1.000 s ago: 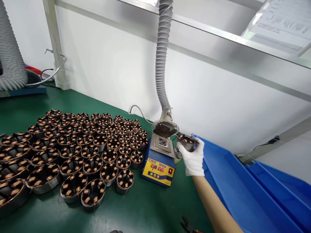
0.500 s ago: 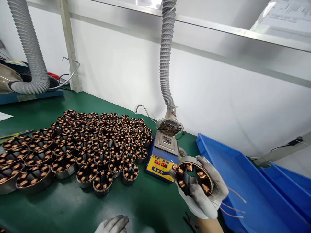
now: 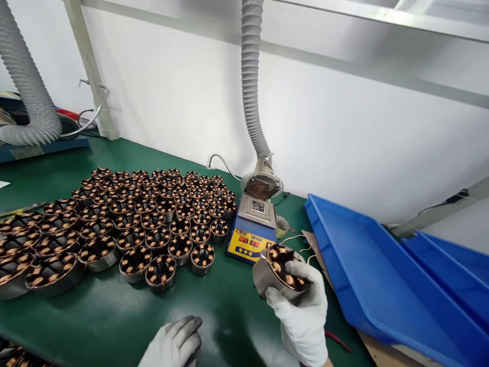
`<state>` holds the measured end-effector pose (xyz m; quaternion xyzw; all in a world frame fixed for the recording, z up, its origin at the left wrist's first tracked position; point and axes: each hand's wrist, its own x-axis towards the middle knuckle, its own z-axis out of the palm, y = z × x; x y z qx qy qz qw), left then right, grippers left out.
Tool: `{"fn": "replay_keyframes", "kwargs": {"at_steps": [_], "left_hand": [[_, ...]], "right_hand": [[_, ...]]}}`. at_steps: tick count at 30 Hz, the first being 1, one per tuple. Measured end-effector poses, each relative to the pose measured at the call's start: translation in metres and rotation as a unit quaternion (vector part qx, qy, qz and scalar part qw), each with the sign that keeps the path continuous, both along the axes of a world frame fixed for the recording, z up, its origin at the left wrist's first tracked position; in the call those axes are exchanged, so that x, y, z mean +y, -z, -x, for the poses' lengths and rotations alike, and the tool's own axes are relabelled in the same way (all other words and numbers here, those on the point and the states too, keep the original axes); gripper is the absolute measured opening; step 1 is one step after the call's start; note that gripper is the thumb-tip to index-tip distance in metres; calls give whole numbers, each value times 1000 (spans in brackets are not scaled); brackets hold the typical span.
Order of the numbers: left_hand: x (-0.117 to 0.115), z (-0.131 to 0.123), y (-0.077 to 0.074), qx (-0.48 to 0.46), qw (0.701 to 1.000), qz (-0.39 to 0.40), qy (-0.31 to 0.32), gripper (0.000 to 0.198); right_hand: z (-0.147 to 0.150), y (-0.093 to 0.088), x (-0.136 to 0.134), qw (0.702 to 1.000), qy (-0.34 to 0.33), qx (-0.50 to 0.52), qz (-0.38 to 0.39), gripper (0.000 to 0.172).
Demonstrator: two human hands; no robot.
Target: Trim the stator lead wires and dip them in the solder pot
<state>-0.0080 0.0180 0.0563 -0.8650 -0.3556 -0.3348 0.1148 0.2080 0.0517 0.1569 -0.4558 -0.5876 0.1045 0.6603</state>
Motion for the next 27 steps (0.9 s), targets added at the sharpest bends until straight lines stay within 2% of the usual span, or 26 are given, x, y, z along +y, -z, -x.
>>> {"fn": "replay_keyframes", "kwargs": {"at_steps": [3, 8, 12, 16, 21, 24, 27], "left_hand": [[-3, -1, -6, -4, 1000, 20, -6, 25], [-9, -2, -3, -22, 999, 43, -1, 22], [-16, -3, -5, -62, 995, 81, -12, 21], [-19, -3, -7, -67, 994, 79, -24, 19], [-20, -4, -8, -58, 994, 83, -28, 20], [-23, -8, -10, -63, 993, 101, -5, 20], [-28, -18, -15, -62, 987, 142, 47, 17]], "right_hand": [[5, 22, -17, 998, -9, -9, 63, 25], [18, 69, -43, 983, -28, -102, 149, 19], [25, 93, -56, 981, -3, -132, 141, 20], [27, 105, -61, 976, 15, -162, 144, 20], [25, 112, -65, 965, 24, -206, 159, 21], [14, 112, -72, 956, 12, -251, 149, 36], [-9, 109, -84, 946, -11, -297, 131, 46]]}}
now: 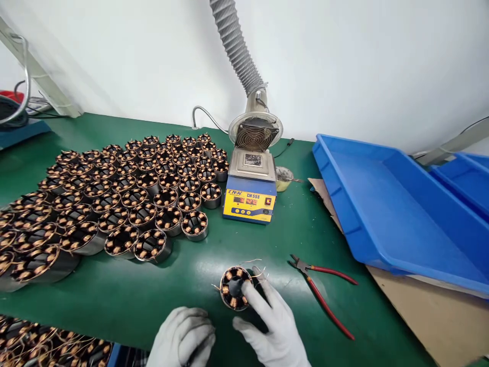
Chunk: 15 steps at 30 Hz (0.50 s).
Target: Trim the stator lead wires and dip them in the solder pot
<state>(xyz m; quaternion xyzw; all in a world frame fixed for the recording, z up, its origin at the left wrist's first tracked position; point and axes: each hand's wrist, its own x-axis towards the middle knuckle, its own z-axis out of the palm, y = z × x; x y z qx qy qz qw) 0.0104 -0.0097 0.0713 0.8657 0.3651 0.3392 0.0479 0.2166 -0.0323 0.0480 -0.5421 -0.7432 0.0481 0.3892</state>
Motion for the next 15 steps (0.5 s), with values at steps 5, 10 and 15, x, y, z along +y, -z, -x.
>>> {"fn": "replay_keyframes", "kwargs": {"at_steps": [5, 10, 15], "left_hand": [[-10, -28, -8, 40, 995, 18, 91, 17], [-17, -48, -10, 126, 991, 16, 53, 32], [-9, -51, -13, 230, 968, 49, -85, 45]], "right_hand": [[-49, -10, -10, 995, 98, -6, 0, 38], [-90, -11, 11, 959, 243, -108, 102, 37], [-105, -2, 16, 903, 271, -312, 119, 57]]}}
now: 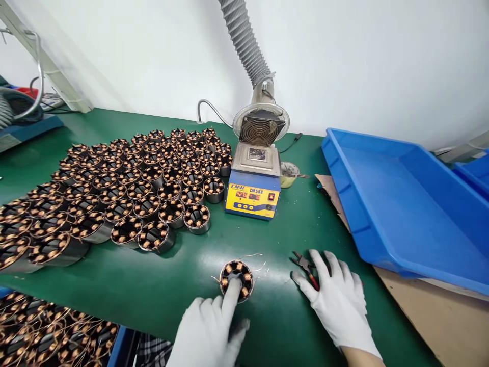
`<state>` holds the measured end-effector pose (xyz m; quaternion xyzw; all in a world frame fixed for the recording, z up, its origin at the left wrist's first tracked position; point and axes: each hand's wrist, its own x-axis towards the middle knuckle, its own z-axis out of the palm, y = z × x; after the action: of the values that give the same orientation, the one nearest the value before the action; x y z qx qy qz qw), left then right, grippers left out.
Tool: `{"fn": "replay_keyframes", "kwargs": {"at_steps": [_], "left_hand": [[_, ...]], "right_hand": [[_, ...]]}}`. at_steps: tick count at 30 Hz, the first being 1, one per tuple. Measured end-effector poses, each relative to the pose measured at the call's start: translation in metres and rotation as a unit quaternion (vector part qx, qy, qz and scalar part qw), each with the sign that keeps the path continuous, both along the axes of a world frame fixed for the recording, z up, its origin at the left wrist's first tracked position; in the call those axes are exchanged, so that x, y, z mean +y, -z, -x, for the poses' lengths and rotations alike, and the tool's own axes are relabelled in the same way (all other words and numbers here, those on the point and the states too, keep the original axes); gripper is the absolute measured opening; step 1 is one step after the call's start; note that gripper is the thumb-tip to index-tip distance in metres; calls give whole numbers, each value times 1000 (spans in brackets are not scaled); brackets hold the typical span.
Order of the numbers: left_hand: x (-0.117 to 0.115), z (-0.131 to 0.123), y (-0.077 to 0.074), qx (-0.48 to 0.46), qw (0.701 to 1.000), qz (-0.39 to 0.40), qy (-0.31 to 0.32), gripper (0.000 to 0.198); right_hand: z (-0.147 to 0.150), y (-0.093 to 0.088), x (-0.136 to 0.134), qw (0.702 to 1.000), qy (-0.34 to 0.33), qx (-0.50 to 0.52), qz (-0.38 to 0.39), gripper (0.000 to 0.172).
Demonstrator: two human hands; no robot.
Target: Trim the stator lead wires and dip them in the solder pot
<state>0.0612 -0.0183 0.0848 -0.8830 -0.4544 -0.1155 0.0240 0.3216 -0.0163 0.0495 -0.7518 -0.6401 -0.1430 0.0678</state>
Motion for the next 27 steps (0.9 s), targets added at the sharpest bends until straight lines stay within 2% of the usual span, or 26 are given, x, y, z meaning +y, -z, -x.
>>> {"fn": "replay_keyframes", "kwargs": {"at_steps": [3, 5, 8, 11, 13, 15, 19, 22, 25, 27], "left_hand": [[6, -1, 0, 47, 998, -13, -26, 33], [7, -1, 1, 50, 998, -21, -19, 27], [6, 1, 3, 40, 999, -28, -3, 27], [4, 3, 7, 31, 999, -24, 0, 29], [3, 4, 9, 27, 1000, -12, -3, 30], [3, 5, 10, 26, 1000, 2, -7, 31], [6, 4, 7, 23, 1000, 16, -1, 28], [7, 3, 5, 30, 1000, 7, 3, 24], [7, 2, 5, 38, 999, -10, 0, 21], [5, 2, 6, 34, 999, -17, 2, 22]], "right_hand": [[2, 4, -10, 997, 64, -39, 20, 47], [7, 5, -15, 998, 60, -5, 23, 32], [21, 3, -15, 998, -40, 50, -13, 11], [42, -5, -8, 990, -133, 56, -1, 22], [55, -13, -3, 988, -149, 47, 15, 27], [63, -19, 2, 989, -142, 43, 22, 29], [68, -26, 5, 989, -133, 48, 51, 22], [73, -29, 6, 988, -107, 42, 105, 20], [73, -40, 12, 981, -47, 59, 177, 23], [66, -50, 18, 976, 25, 84, 201, 25]]}}
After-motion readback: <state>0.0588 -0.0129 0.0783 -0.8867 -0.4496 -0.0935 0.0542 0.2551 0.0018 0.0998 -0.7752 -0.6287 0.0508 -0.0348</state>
